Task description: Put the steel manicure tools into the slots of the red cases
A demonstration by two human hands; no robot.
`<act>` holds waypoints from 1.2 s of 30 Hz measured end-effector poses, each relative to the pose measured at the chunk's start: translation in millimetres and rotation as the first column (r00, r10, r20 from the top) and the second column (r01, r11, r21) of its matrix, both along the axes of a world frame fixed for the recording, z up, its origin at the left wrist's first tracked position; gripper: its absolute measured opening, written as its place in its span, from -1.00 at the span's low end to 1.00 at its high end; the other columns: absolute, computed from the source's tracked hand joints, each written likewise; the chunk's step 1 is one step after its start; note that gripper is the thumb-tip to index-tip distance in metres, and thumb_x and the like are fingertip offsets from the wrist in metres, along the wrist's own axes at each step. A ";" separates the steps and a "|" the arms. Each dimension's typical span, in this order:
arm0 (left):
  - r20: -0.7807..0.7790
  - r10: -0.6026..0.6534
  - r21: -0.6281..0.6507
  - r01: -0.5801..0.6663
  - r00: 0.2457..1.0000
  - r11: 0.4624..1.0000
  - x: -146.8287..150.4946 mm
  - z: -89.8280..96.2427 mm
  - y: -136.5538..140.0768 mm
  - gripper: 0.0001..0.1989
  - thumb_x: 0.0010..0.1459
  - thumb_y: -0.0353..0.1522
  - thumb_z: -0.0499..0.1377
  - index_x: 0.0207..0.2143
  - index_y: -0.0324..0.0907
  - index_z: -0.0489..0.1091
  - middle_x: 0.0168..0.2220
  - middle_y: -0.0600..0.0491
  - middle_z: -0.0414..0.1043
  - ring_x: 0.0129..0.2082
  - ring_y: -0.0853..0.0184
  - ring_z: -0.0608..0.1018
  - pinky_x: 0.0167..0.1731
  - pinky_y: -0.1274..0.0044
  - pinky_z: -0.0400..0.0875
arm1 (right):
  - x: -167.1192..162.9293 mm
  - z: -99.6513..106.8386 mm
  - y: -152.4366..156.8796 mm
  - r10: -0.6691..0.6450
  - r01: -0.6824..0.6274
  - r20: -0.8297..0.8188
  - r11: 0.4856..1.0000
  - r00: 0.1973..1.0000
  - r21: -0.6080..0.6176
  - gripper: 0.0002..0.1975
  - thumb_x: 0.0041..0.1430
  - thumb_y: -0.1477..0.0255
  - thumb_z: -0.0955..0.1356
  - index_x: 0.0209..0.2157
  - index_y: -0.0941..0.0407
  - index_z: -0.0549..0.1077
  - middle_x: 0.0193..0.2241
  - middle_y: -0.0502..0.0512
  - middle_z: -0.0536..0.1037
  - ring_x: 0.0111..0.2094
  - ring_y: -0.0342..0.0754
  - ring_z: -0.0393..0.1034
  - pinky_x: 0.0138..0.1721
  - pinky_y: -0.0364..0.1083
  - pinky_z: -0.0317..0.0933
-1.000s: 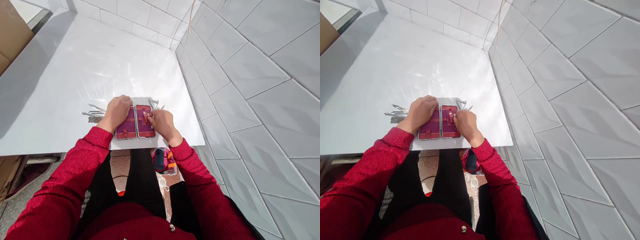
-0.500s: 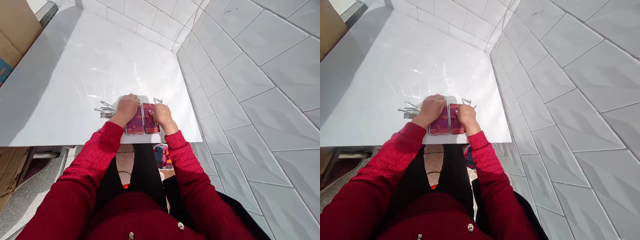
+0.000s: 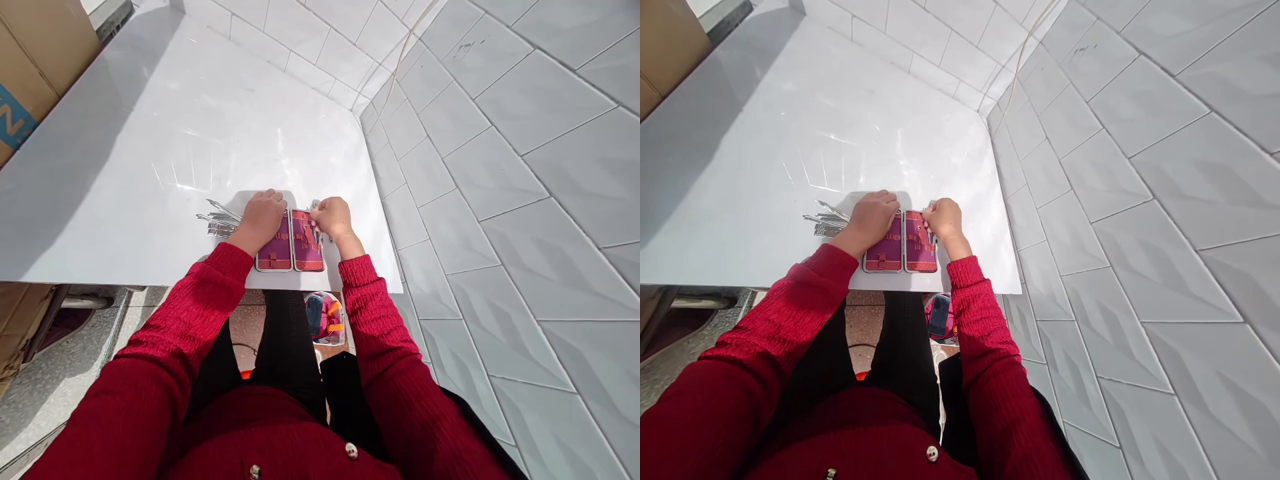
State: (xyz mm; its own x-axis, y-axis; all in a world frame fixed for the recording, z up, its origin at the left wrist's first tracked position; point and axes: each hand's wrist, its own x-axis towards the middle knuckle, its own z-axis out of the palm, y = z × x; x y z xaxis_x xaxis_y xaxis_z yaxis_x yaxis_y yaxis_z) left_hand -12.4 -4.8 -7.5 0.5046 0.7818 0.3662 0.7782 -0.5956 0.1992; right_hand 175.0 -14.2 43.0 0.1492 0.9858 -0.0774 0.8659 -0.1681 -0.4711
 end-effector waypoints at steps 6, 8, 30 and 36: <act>0.082 -0.021 0.006 0.020 0.996 1.000 -1.5 -1.7 3.1 -0.75 0.33 -0.51 0.05 -0.27 -0.24 0.53 -0.18 -0.15 0.54 -0.07 0.08 0.53 -0.07 0.26 0.43 | 19.3 11.5 32.2 -0.025 0.039 -0.129 0.994 0.991 0.106 -0.67 0.12 0.58 0.33 -0.67 0.06 0.31 -0.71 -0.04 0.41 -0.67 -0.12 0.28 -0.46 -0.09 0.25; 0.078 -0.023 0.023 0.021 0.997 1.000 -2.1 -1.0 3.4 -0.75 0.32 -0.50 0.05 -0.28 -0.23 0.53 -0.20 -0.15 0.54 -0.09 0.07 0.53 -0.08 0.24 0.44 | 26.5 13.3 41.5 -0.014 0.023 -0.082 0.994 0.997 0.109 -0.66 0.10 0.60 0.34 -0.68 0.05 0.30 -0.72 -0.03 0.40 -0.66 -0.11 0.28 -0.45 -0.08 0.24; 0.064 -0.032 0.055 0.029 0.997 0.998 -3.5 2.5 1.0 -0.66 0.38 -0.48 -0.03 -0.23 -0.20 0.56 -0.17 -0.12 0.57 -0.12 0.11 0.54 -0.12 0.26 0.47 | 44.7 -9.5 -22.6 0.145 -0.158 -0.268 0.987 0.952 -0.025 -0.80 0.07 0.48 0.35 -0.61 0.10 0.44 -0.66 -0.09 0.51 -0.64 -0.20 0.33 -0.47 -0.18 0.18; 0.076 -0.036 0.062 0.032 0.996 0.998 -4.0 2.4 -0.3 -0.67 0.38 -0.48 -0.02 -0.27 -0.18 0.55 -0.21 -0.09 0.56 -0.14 0.12 0.52 -0.14 0.28 0.46 | 37.3 -3.2 -14.3 0.097 -0.067 -0.269 0.991 0.958 0.117 -0.80 0.07 0.48 0.33 -0.61 0.08 0.41 -0.67 -0.10 0.48 -0.59 -0.16 0.36 -0.42 -0.16 0.24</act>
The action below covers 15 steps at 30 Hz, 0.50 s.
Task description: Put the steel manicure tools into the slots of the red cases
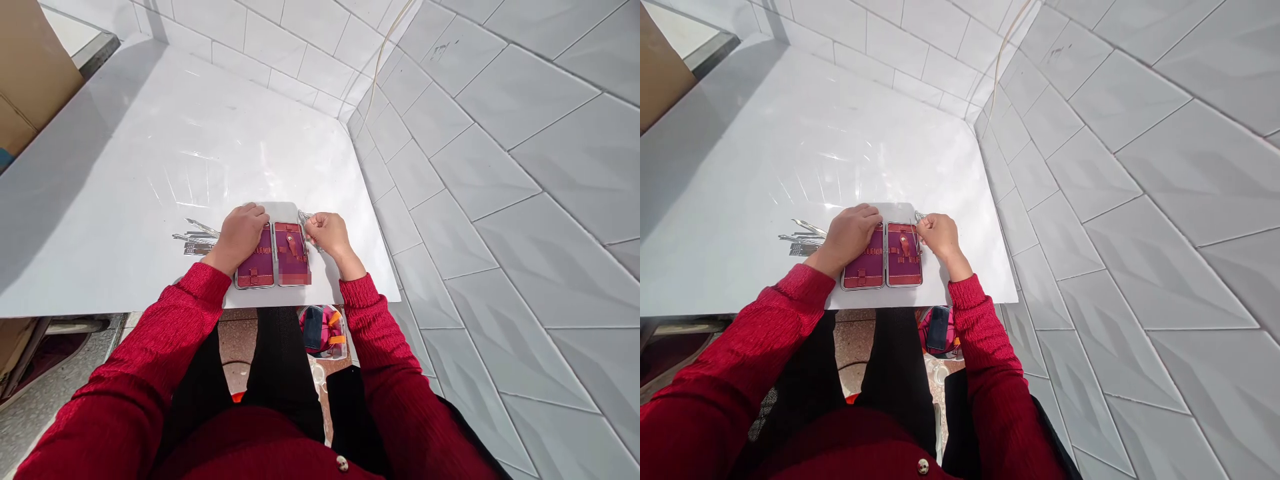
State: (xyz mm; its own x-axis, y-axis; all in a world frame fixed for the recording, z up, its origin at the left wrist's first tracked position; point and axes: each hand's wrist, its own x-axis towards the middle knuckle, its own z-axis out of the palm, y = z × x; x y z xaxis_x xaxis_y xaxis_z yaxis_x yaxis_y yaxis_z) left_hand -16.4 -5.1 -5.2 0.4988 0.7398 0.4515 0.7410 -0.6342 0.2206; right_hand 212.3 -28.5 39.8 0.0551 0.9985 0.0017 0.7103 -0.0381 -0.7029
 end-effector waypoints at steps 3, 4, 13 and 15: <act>-0.008 0.006 0.006 -0.006 1.000 1.000 -0.2 0.4 -0.7 -0.68 0.38 -0.49 -0.02 -0.25 -0.18 0.54 -0.18 -0.09 0.56 -0.12 0.13 0.53 -0.11 0.29 0.45 | 5.4 2.4 15.9 -0.053 0.051 0.031 0.997 0.998 0.056 -0.81 0.08 0.45 0.34 -0.59 0.07 0.41 -0.63 -0.06 0.51 -0.57 -0.13 0.38 -0.40 -0.14 0.26; -0.013 0.007 0.008 -0.007 1.000 1.000 -0.3 0.8 -0.8 -0.68 0.38 -0.49 -0.02 -0.25 -0.18 0.53 -0.17 -0.10 0.56 -0.11 0.12 0.53 -0.11 0.29 0.45 | 8.2 3.1 22.6 -0.074 0.070 0.061 0.995 0.995 0.070 -0.81 0.08 0.45 0.34 -0.60 0.07 0.41 -0.62 -0.05 0.52 -0.56 -0.12 0.38 -0.40 -0.13 0.26; -0.018 0.021 0.045 -0.020 1.000 0.999 -0.2 3.2 0.7 -0.67 0.40 -0.50 -0.06 -0.07 -0.26 0.50 -0.10 -0.15 0.56 -0.04 0.08 0.55 -0.09 0.28 0.46 | 24.3 -25.1 44.2 -0.142 0.140 0.000 0.979 0.990 0.147 -0.78 0.17 0.26 0.37 -0.48 0.07 0.45 -0.56 -0.07 0.48 -0.50 -0.11 0.32 -0.33 -0.11 0.23; -0.005 0.030 0.075 -0.030 1.000 0.997 0.0 4.1 -0.3 -0.66 0.41 -0.50 -0.07 -0.03 -0.25 0.49 -0.06 -0.15 0.56 -0.03 0.09 0.55 -0.09 0.28 0.47 | 23.6 -37.7 36.5 -0.180 0.205 -0.140 0.960 0.974 0.189 -0.74 0.19 0.17 0.36 -0.40 0.08 0.47 -0.54 -0.09 0.44 -0.49 -0.13 0.29 -0.34 -0.13 0.23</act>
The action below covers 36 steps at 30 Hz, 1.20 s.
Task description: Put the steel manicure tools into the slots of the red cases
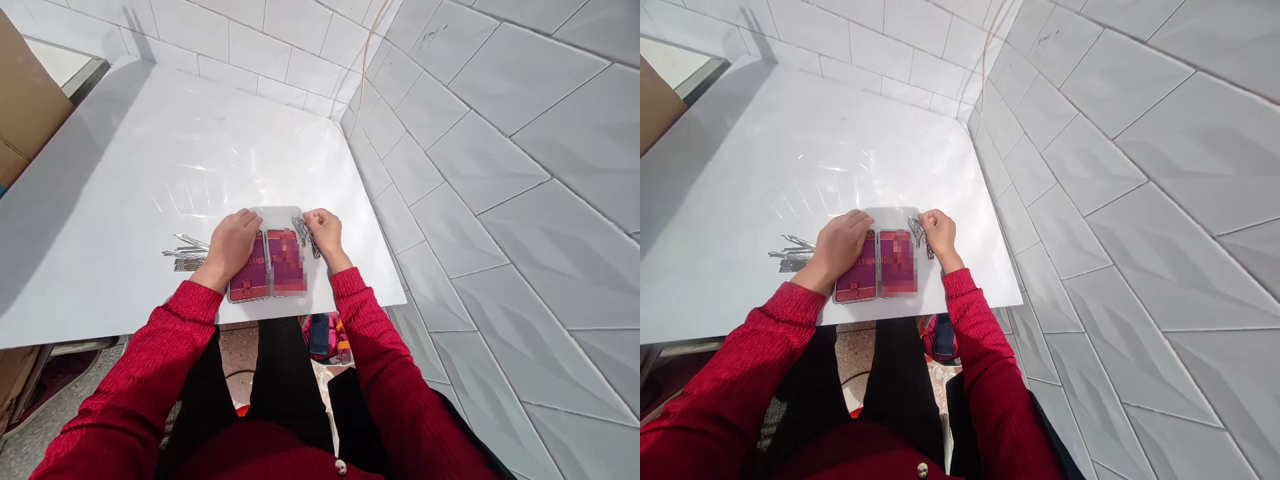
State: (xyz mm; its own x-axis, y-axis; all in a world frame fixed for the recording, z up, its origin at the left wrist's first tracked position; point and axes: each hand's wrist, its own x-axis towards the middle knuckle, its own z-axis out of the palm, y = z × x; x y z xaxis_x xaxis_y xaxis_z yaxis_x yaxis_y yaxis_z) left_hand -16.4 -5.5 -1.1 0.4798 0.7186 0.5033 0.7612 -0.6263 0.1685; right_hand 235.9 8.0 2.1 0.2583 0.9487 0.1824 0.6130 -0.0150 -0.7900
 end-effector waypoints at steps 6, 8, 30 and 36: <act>0.103 -0.011 0.062 0.004 0.995 0.998 -3.5 10.7 -9.4 -0.64 0.44 -0.49 -0.11 -0.02 -0.15 0.47 -0.02 -0.09 0.56 -0.02 0.15 0.56 -0.09 0.30 0.46 | -0.4 -10.3 -11.8 -0.080 0.100 -0.162 0.988 0.984 0.120 -0.70 0.20 0.12 0.33 -0.34 0.08 0.46 -0.47 -0.06 0.46 -0.43 -0.13 0.30 -0.31 -0.15 0.26; 0.138 -0.026 0.085 0.014 0.990 0.996 -5.0 15.3 -16.4 -0.66 0.43 -0.49 -0.08 0.00 -0.14 0.46 0.01 -0.09 0.56 0.06 0.15 0.54 -0.01 0.28 0.46 | 0.0 -8.1 -10.0 -0.089 0.107 -0.139 0.986 0.986 0.130 -0.73 0.21 0.16 0.32 -0.32 0.07 0.47 -0.43 -0.05 0.50 -0.39 -0.11 0.34 -0.25 -0.14 0.29; 0.125 -0.136 0.062 0.129 0.983 0.990 -42.2 -42.3 -201.4 -0.61 0.38 -0.47 0.05 0.17 -0.04 0.42 0.23 -0.16 0.47 0.30 0.05 0.46 0.20 0.12 0.49 | 15.7 -24.5 -60.2 0.176 -0.249 0.345 0.952 0.922 0.179 -0.75 0.33 0.37 0.34 -0.06 0.03 0.64 0.06 0.19 0.58 0.09 0.15 0.39 0.16 0.16 0.21; 0.087 -0.132 0.065 0.126 0.987 0.990 -54.4 -50.0 -230.5 -0.64 0.39 -0.48 0.04 0.13 -0.05 0.45 0.22 -0.15 0.48 0.29 0.04 0.47 0.20 0.08 0.48 | 11.8 -18.2 -67.5 0.032 -0.115 0.339 0.967 0.940 0.226 -0.79 0.29 0.37 0.38 -0.08 0.06 0.61 0.11 0.22 0.54 0.17 0.19 0.31 0.19 0.17 0.15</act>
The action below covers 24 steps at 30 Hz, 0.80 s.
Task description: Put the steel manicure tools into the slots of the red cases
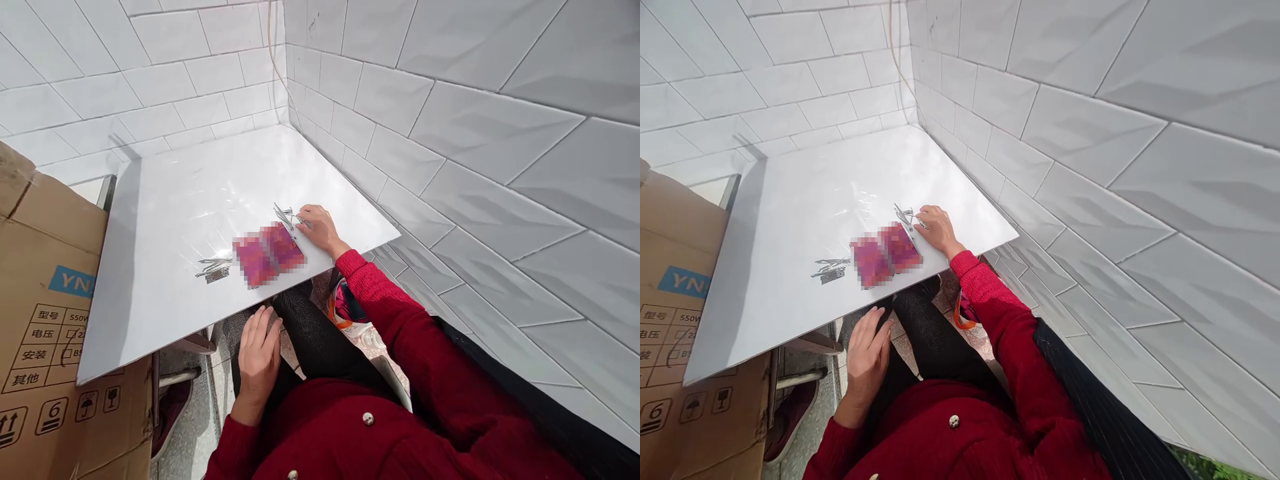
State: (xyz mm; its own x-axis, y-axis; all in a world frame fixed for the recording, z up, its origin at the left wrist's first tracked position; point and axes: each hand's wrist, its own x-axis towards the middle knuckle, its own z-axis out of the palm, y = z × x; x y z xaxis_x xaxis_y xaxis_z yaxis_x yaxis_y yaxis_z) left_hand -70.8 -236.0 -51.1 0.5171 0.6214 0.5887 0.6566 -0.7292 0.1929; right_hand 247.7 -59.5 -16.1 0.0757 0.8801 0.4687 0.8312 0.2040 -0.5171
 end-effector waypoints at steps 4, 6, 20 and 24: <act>-0.004 0.037 0.030 -0.037 0.999 0.999 -21.2 -1.1 -2.8 -0.64 0.38 -0.48 0.06 0.13 -0.03 0.45 0.22 -0.16 0.48 0.29 0.03 0.48 0.20 0.07 0.47 | 0.0 -0.1 -3.4 -0.095 0.098 -0.055 0.994 0.994 0.041 -0.79 0.32 0.40 0.34 -0.12 0.08 0.61 0.03 0.23 0.57 0.12 0.19 0.32 0.17 0.16 0.15; -0.013 0.053 0.019 -0.053 0.998 0.998 -31.0 -0.2 -1.3 -0.63 0.37 -0.48 0.05 0.13 -0.03 0.45 0.23 -0.16 0.47 0.30 0.03 0.47 0.20 0.06 0.45 | 1.4 -1.2 -4.7 -0.144 0.149 -0.089 0.988 0.986 0.042 -0.78 0.33 0.40 0.31 -0.14 0.09 0.60 0.02 0.23 0.58 0.11 0.19 0.32 0.18 0.16 0.14; 0.089 0.198 0.031 -0.201 0.976 0.979 -52.7 25.3 46.3 -0.73 0.42 -0.44 0.06 0.02 -0.12 0.51 0.15 -0.12 0.53 0.23 0.10 0.50 0.22 0.15 0.40 | -8.3 -3.2 -20.7 -0.119 0.125 -0.043 0.979 0.992 0.163 -0.74 0.35 0.48 0.25 -0.12 0.08 0.58 -0.02 0.21 0.60 0.05 0.14 0.38 0.12 0.13 0.19; 0.127 0.290 -0.016 -0.290 0.949 0.957 -69.8 27.9 70.3 -0.74 0.44 -0.36 0.06 0.00 -0.14 0.53 0.12 -0.13 0.55 0.20 0.09 0.51 0.19 0.17 0.40 | -44.5 3.8 -28.4 0.086 -0.077 -0.028 0.970 0.996 0.229 -0.76 0.41 0.39 0.27 -0.12 0.04 0.59 -0.07 0.17 0.63 0.01 0.10 0.41 0.11 0.11 0.20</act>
